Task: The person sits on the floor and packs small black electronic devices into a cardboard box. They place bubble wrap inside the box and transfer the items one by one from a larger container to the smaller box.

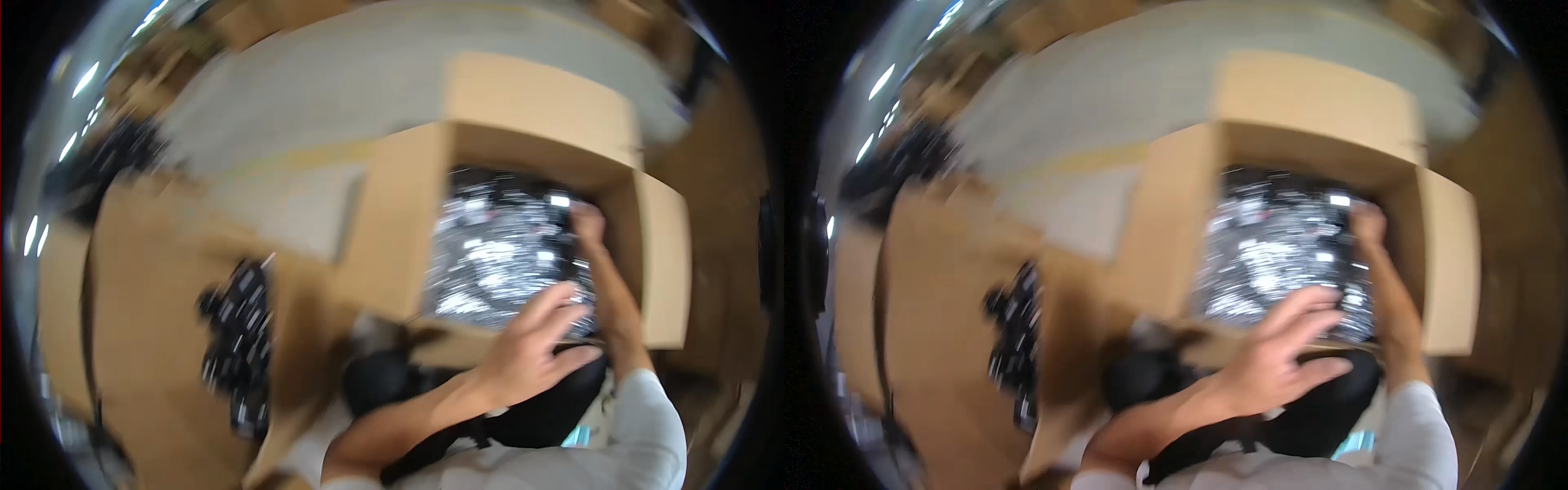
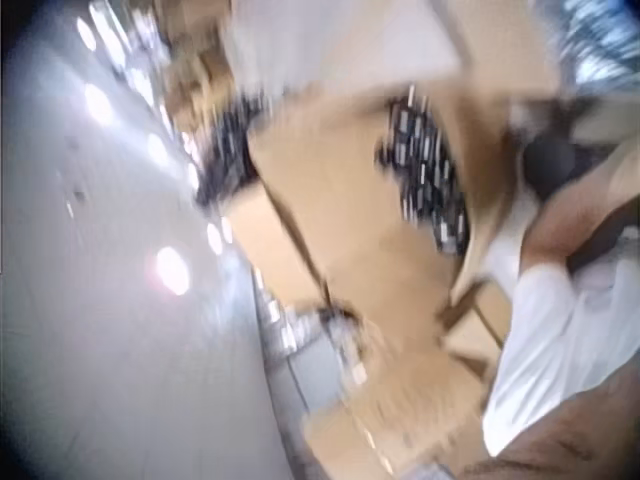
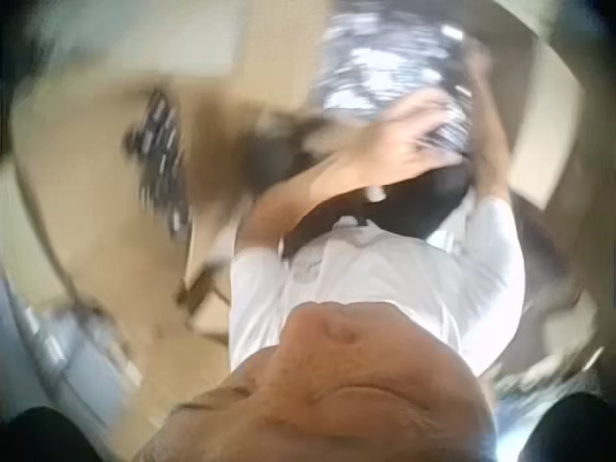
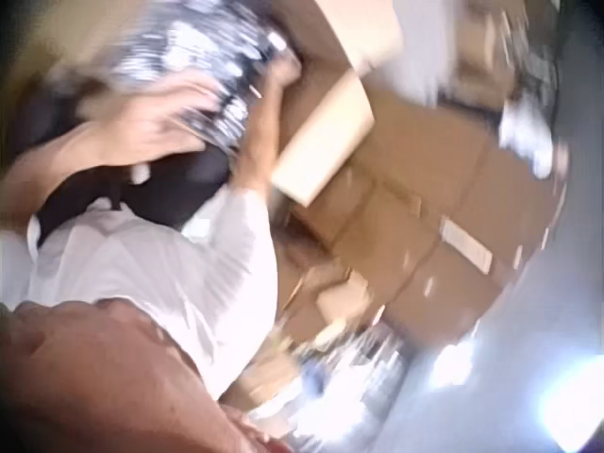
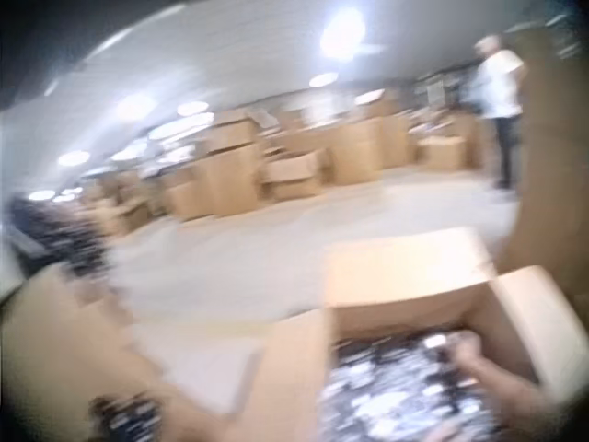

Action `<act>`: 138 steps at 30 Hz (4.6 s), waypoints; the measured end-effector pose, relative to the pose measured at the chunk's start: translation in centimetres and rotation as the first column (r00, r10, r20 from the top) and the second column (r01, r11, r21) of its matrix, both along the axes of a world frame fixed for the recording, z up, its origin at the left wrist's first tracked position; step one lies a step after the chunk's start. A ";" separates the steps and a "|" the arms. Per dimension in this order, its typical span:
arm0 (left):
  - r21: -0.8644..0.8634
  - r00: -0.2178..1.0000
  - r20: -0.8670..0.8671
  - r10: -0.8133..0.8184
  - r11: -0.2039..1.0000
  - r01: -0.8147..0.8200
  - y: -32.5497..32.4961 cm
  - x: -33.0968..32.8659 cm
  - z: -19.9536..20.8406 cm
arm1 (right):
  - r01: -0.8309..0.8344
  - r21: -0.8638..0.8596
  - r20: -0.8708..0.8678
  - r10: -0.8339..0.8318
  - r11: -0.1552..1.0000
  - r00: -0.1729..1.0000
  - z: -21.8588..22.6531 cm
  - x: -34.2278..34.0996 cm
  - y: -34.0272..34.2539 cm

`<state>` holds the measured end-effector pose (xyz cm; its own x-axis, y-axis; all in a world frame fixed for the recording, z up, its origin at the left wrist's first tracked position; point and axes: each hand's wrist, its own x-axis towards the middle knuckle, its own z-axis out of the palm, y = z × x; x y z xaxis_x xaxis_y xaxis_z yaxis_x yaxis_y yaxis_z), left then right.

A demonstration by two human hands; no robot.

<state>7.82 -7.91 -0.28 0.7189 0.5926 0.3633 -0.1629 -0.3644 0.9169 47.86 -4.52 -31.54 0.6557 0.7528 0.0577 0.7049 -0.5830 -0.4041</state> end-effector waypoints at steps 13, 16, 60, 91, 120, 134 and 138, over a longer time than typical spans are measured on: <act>0.214 0.607 -0.485 0.630 0.758 -0.616 5.8 -32.6 6.6 | -0.148 0.145 -0.451 0.198 0.978 0.870 5.1 -1.6 -7.2; 0.369 -0.004 -0.849 0.528 0.587 -0.721 9.9 -50.3 -1.9 | -0.134 0.041 -0.455 0.137 0.990 0.880 8.0 -2.1 -12.1; -0.110 0.941 -0.339 0.003 0.993 -0.043 6.5 -37.6 17.3 | -0.766 0.642 -0.544 0.723 0.032 -0.426 43.2 -51.6 3.8; 0.645 -0.141 -0.653 0.744 0.448 -0.619 10.2 -49.6 1.2 | 0.670 0.237 -0.924 -0.051 0.703 0.380 7.7 3.7 -8.2; -0.537 0.667 0.247 0.703 0.672 -0.510 7.0 -22.9 12.5 | -0.491 0.249 -0.427 0.550 0.835 0.718 22.6 -18.9 -1.1; -0.487 0.769 0.567 0.296 0.873 0.023 7.4 -8.6 8.0 | 0.327 0.598 -0.772 0.636 0.732 -0.012 33.0 -26.9 -1.3; -0.663 0.634 0.612 0.473 0.743 0.087 10.9 -12.7 4.9 | -0.028 0.680 -0.551 0.535 0.733 0.641 32.4 -19.3 1.0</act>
<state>-4.93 3.03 4.60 0.2275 0.9523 0.2035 -0.8397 0.0861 0.5361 28.56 -3.55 0.87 0.4433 0.8784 0.1787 0.1579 0.1198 -0.9802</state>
